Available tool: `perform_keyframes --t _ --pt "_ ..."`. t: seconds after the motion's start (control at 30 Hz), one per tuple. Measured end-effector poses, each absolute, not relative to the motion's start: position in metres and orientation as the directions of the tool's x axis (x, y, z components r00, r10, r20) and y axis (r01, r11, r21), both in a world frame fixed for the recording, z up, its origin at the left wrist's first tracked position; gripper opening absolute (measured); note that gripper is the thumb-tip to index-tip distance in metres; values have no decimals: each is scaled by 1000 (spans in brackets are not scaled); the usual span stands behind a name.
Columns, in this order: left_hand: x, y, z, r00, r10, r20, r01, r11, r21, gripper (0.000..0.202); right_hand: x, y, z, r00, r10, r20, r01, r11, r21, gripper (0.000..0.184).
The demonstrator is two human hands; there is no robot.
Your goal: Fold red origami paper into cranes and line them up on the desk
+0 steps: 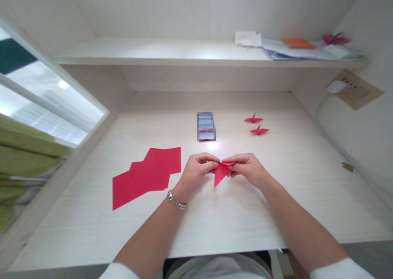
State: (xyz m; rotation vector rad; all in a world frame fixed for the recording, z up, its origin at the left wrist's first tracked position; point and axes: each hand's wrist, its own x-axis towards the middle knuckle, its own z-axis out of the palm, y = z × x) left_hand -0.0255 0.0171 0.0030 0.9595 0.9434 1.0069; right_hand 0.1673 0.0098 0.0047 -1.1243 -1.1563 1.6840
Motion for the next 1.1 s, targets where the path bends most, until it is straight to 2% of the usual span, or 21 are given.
perform_keyframes --t 0.3,0.5,0.7,0.8,0.87,1.0,1.1 --pt "-28 17 5 244 963 -113 -108 142 984 9 168 10 5 -310 927 -209 -90 -248 -965 27" --pt "-27 15 10 282 954 -104 -104 139 985 9 168 9 5 -320 917 -236 -101 -281 -954 29" --pt "-26 15 10 274 956 -103 -151 149 977 5 170 8 9 -323 918 -231 -199 -305 -932 22" --pt "-27 15 10 274 956 -101 -142 144 979 4 171 7 14 -387 900 -200 -203 -295 -934 28" --pt "-27 15 11 262 962 -83 -107 114 988 4 170 7 15 -401 895 -197 -190 -291 -938 30" --pt "-27 15 12 273 960 -66 -24 75 997 5 166 7 9 -302 928 -217 -87 -254 -963 30" --pt "-26 15 11 308 947 -89 -36 105 994 8 165 9 5 -292 936 -198 -25 -214 -977 31"
